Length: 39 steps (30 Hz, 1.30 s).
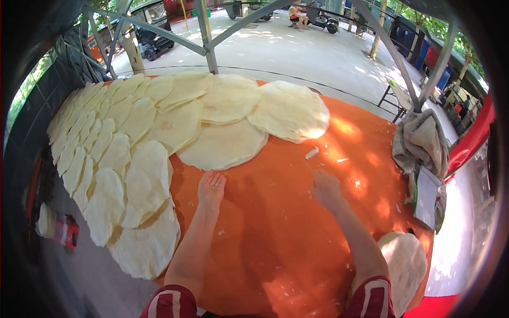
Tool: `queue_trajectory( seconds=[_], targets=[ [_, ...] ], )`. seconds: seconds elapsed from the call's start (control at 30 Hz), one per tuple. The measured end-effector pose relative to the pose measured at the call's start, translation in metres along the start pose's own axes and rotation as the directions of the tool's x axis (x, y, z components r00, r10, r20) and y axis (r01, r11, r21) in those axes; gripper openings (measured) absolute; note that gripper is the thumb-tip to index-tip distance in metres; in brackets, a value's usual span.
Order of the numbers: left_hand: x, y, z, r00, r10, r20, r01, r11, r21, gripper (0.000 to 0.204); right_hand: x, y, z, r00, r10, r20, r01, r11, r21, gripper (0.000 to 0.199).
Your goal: The person lifts and stacks thin circular dough sheets by hand on a table covered with an orange cloth.
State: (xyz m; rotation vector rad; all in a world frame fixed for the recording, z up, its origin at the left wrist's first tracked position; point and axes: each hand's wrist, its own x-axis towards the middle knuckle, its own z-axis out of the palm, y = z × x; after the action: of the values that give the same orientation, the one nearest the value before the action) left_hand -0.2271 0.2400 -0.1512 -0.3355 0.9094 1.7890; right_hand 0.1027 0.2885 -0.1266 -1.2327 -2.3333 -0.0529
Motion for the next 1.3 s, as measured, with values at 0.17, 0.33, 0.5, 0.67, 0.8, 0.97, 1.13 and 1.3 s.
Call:
queue_trajectory(
  seconds=[0.17, 0.33, 0.5, 0.67, 0.8, 0.97, 1.13, 1.3],
  targets=[
    [0.031, 0.033, 0.035, 0.975, -0.209, -0.077, 0.22, 0.96, 0.171, 0.022, 0.1, -0.028, 0.08, 0.998, 0.055, -0.044, -0.059, 0.992, -0.111, 0.019],
    [0.03, 0.016, 0.012, 0.964, -0.005, 0.264, -0.15, 0.815, 0.56, 0.019, 0.152, 0.005, 0.134, 0.955, -0.069, -0.288, -0.111, 0.819, -0.563, 0.02],
    [-0.137, -0.015, -0.083, 0.941, -0.339, 0.013, 0.264, 0.756, 0.599, 0.026, 0.173, 0.051, 0.084, 0.962, 0.064, 0.265, 0.051, 0.913, -0.406, 0.009],
    [-0.163, 0.051, -0.118, 0.278, -0.955, 0.101, 0.397, 0.21, 0.894, 0.051, 0.095, -0.053, -0.024, 0.904, -0.411, 0.115, 0.42, 0.905, -0.069, 0.004],
    [-0.121, 0.03, -0.106, 0.641, -0.58, 0.503, 0.182, 0.752, 0.634, 0.066, -0.007, -0.139, -0.057, 0.57, -0.408, 0.714, 0.163, 0.907, 0.388, 0.046],
    [-0.109, 0.002, -0.085, 0.633, -0.532, 0.562, 0.142, 0.794, 0.591, 0.066, -0.028, -0.164, -0.038, 0.808, -0.19, 0.557, -0.16, 0.84, 0.518, 0.075],
    [-0.108, -0.007, -0.077, 0.631, -0.442, 0.638, 0.055, 0.845, 0.531, 0.059, -0.036, -0.176, -0.019, 0.879, 0.081, 0.47, -0.401, 0.659, 0.636, 0.065],
    [-0.108, -0.01, -0.093, 0.795, -0.432, 0.426, 0.169, 0.832, 0.528, 0.041, -0.033, -0.173, -0.022, 0.774, 0.201, 0.6, -0.477, 0.808, 0.345, 0.033]
  ],
)
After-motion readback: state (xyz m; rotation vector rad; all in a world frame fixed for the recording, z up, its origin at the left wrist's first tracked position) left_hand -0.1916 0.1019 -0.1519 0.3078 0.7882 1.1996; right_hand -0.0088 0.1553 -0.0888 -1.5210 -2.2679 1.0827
